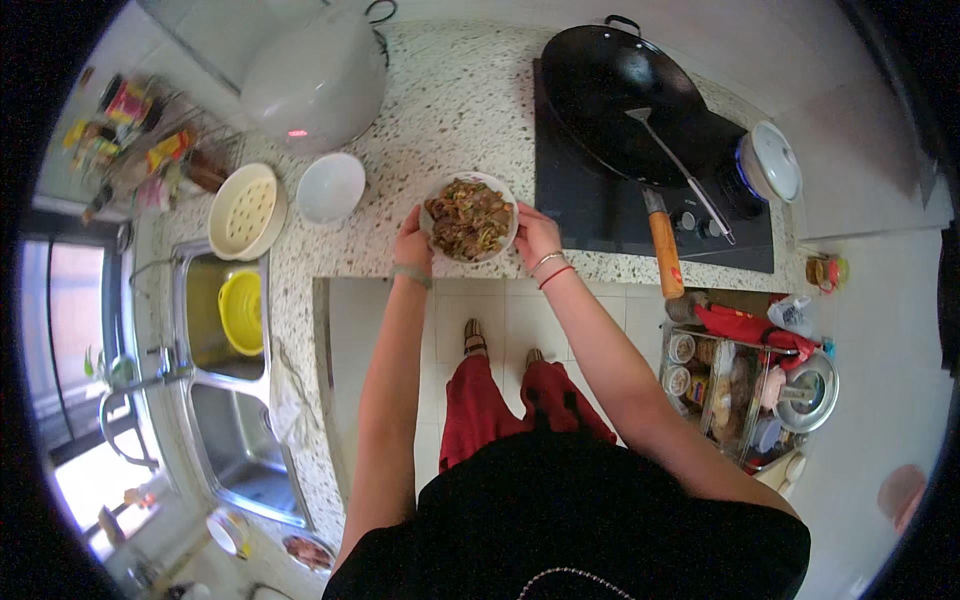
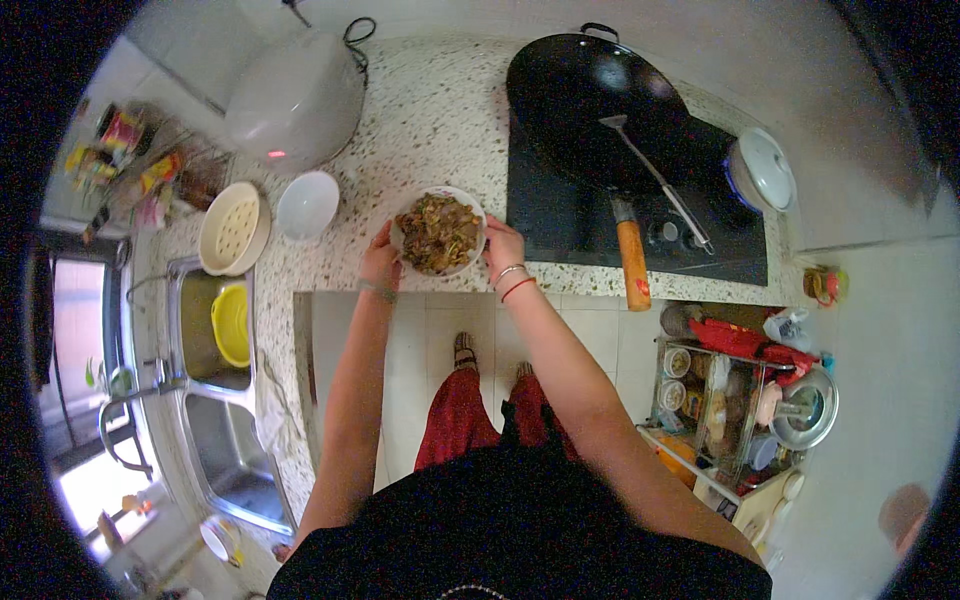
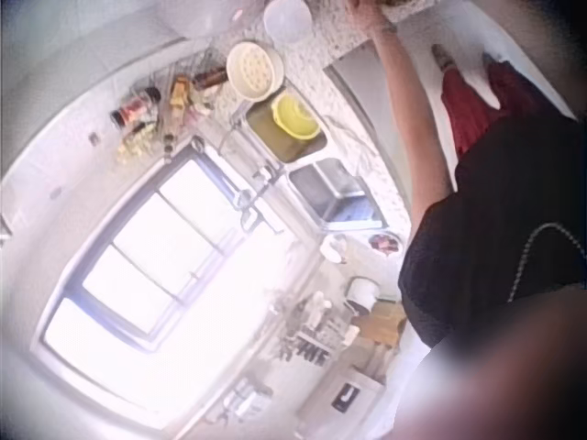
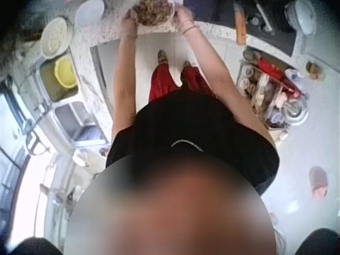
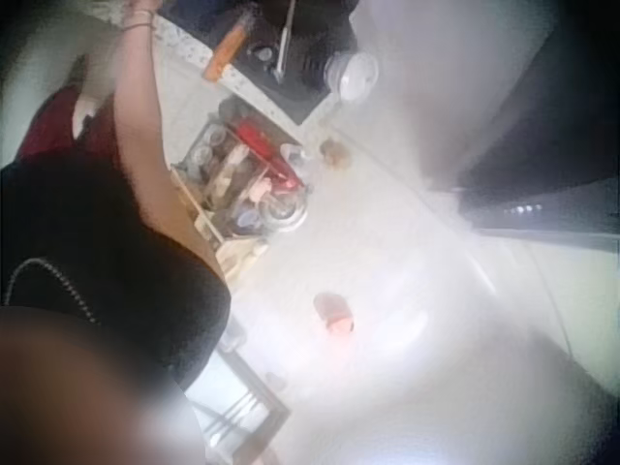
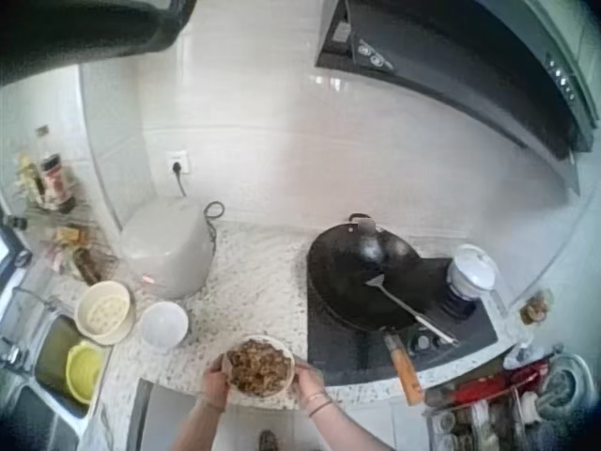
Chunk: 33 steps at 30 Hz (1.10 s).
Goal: The person stir-fries green vegetables in a wok, plates them, and serves cooked meat and rice from a rice cooker. They wash their hands and the wok, then place the prepared dishes on a dining table.
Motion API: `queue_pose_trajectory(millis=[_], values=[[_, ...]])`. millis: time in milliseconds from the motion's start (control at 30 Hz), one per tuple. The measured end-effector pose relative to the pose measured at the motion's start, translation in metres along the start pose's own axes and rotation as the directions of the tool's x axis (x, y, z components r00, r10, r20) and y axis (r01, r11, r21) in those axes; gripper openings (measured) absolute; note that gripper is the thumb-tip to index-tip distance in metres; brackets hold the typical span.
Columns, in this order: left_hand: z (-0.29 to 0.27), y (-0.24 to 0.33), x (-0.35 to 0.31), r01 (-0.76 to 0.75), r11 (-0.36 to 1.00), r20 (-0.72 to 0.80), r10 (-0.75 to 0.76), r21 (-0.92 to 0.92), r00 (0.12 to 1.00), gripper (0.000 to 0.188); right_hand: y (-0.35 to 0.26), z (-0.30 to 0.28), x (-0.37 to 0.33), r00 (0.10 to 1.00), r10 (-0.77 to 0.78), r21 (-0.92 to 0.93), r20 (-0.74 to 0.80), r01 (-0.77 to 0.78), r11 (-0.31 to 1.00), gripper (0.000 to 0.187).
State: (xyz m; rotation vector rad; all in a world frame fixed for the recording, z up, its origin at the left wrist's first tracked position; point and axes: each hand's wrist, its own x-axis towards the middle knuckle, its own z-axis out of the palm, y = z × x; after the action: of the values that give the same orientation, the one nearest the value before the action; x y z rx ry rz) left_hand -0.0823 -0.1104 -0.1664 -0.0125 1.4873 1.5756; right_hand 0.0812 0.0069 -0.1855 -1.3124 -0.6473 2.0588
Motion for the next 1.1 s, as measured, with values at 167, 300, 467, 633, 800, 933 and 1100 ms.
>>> queue_pose_trajectory(millis=[167,300,467,633,800,933,1100], values=[[-0.002,-0.002,0.026,-0.037,0.997,0.015,0.038,-0.062,0.999,0.057,-0.008,0.016,-0.008,1.0,0.01,-0.023,-0.004,-0.01,1.0,0.035],[0.001,0.009,0.031,-0.02,0.997,0.079,0.026,-0.076,0.997,0.054,-0.005,0.016,-0.001,0.999,-0.007,-0.069,-0.037,0.004,0.998,0.035],[-0.013,0.008,0.042,-0.146,0.979,-0.027,0.151,0.143,0.988,0.051,-0.022,0.031,-0.019,0.999,-0.046,-0.401,0.023,0.052,0.915,0.036],[0.046,0.029,-0.02,-0.402,0.915,0.05,0.404,-0.041,0.913,0.042,-0.118,0.028,-0.121,0.689,-0.639,-0.757,0.342,0.604,0.247,0.025],[0.127,0.014,-0.099,0.025,0.985,0.371,0.04,-0.169,0.928,0.031,-0.235,-0.062,-0.144,0.388,-0.757,-0.846,0.526,0.155,-0.51,0.03],[0.18,-0.027,-0.128,0.337,0.941,0.569,-0.295,0.034,0.768,0.058,-0.263,-0.118,-0.132,0.715,-0.655,-0.859,0.245,-0.154,-0.488,0.047],[0.239,-0.04,-0.14,0.515,0.856,0.698,-0.39,0.034,0.601,0.066,-0.263,-0.147,-0.111,0.792,-0.566,-0.903,0.227,-0.046,-0.427,0.04]])
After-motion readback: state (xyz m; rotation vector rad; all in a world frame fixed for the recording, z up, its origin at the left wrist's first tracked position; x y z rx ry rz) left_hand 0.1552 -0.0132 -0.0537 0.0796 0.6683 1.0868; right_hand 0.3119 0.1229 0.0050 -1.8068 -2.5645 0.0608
